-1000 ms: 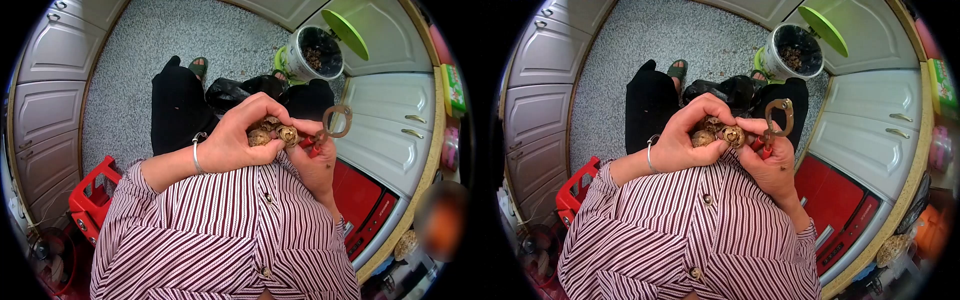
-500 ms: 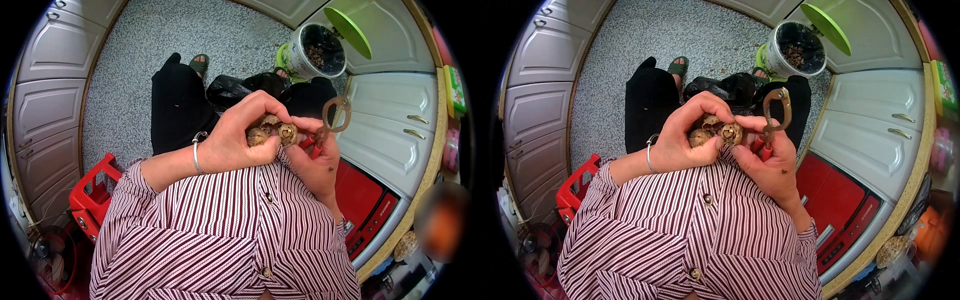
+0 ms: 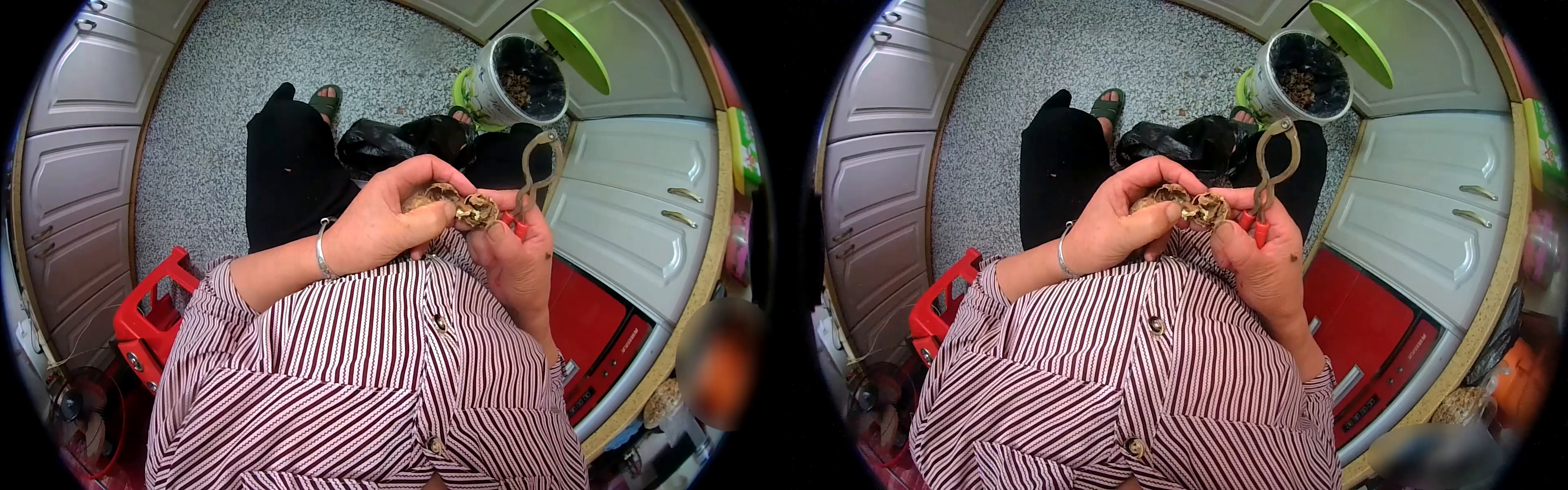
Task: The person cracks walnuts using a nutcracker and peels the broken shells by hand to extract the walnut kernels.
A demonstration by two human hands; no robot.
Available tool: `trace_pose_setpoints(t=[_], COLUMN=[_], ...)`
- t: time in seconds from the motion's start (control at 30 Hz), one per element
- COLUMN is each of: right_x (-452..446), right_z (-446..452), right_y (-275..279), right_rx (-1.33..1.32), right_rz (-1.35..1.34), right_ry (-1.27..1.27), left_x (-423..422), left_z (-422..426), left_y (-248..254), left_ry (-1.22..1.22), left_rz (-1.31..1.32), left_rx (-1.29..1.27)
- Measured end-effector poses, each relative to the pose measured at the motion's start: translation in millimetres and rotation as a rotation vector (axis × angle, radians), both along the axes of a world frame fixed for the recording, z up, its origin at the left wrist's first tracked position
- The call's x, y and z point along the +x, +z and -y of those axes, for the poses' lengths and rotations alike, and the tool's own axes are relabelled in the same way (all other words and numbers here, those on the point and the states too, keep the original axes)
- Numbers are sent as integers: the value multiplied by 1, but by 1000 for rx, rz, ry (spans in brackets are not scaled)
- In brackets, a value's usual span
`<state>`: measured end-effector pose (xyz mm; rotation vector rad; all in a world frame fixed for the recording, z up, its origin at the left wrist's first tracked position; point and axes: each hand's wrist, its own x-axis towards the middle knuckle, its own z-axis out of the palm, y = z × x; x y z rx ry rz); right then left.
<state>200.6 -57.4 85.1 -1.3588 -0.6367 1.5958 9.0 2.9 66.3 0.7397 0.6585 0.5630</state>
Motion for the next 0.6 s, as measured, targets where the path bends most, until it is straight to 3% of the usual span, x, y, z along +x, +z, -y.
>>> trace_pose_setpoints(t=[0.07, 0.53, 0.6], right_x=[1, 1, 2], right_z=[1, -2, -2], right_y=[-4, -4, -5], right_rx=[67, 20, -21], right_rz=[-127, -128, -123], right_ry=[4, 26, 57], left_x=[0, 0, 1], left_z=[0, 0, 1], left_y=[1, 1, -8], left_ry=[2, 11, 12], left_rz=[-4, -35, -113], left_rx=[1, 54, 268])
